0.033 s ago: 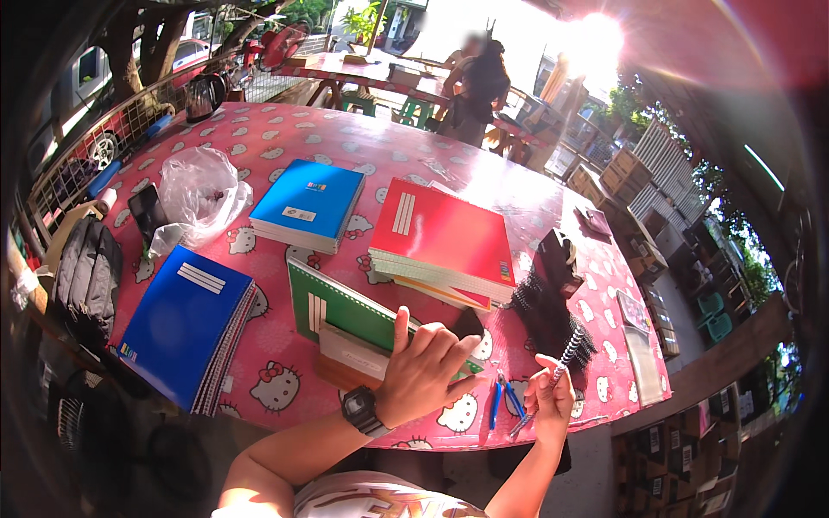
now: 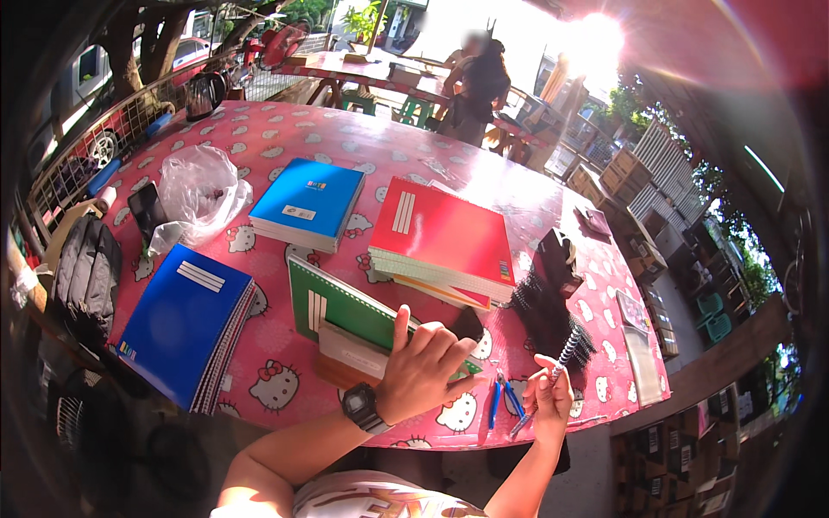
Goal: The person threads a spiral binding through the holes of a notebook, twists the end of the binding, and cuts the excess using a pair of pliers before stacking the completed notebook.
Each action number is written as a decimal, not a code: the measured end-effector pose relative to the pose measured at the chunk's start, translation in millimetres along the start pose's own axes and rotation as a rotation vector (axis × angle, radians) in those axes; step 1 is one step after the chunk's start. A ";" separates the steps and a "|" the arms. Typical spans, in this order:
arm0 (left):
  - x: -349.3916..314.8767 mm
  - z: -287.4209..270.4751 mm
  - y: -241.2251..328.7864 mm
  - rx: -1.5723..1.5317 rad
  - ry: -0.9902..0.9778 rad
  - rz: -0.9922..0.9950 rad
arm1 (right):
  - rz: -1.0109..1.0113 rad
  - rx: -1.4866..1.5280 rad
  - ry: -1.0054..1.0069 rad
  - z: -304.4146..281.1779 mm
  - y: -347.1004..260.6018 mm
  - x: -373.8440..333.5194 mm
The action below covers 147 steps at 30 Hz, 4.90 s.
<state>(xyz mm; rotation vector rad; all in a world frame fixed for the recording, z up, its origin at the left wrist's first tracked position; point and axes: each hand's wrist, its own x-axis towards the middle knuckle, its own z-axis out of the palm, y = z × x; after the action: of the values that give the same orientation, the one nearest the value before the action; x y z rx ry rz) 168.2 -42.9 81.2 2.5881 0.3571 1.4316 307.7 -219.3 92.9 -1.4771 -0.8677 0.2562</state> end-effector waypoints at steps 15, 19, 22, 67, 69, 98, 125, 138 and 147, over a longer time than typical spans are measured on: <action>-1.5 4.8 9.8 -0.019 0.087 0.018 | -0.022 0.097 -0.061 17.2 -10.1 1.9; 0.9 8.0 12.1 0.003 0.074 0.026 | -0.022 0.003 -0.043 19.2 -19.8 5.5; 0.6 6.4 12.6 0.009 0.066 0.020 | -0.026 0.208 -0.113 17.7 -24.1 9.8; 24.5 -28.4 -16.7 -0.375 -0.009 0.135 | -0.203 -0.122 -0.384 46.8 -32.0 39.2; 24.6 -28.5 -16.4 -0.390 -0.022 0.138 | -0.241 -0.116 -0.424 47.8 -32.1 41.4; 21.1 -30.6 -1.4 -0.338 -0.068 0.062 | -0.227 -0.398 -0.553 37.0 -64.3 39.5; 14.9 -36.3 -8.5 -0.133 -0.162 0.126 | -0.420 -0.971 -0.501 50.0 139.4 105.5; 20.0 -40.3 -7.0 -0.297 -0.091 0.077 | 0.306 0.174 -0.395 29.9 140.8 47.7; 19.6 -39.6 -12.0 -0.250 -0.123 0.085 | 0.190 1.283 -0.300 62.6 111.8 -5.8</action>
<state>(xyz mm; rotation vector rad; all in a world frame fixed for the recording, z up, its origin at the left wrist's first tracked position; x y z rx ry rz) 143.1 -24.8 115.0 2.4965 0.0478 1.2440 302.7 -161.2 -21.4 -0.3038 -0.5642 0.9816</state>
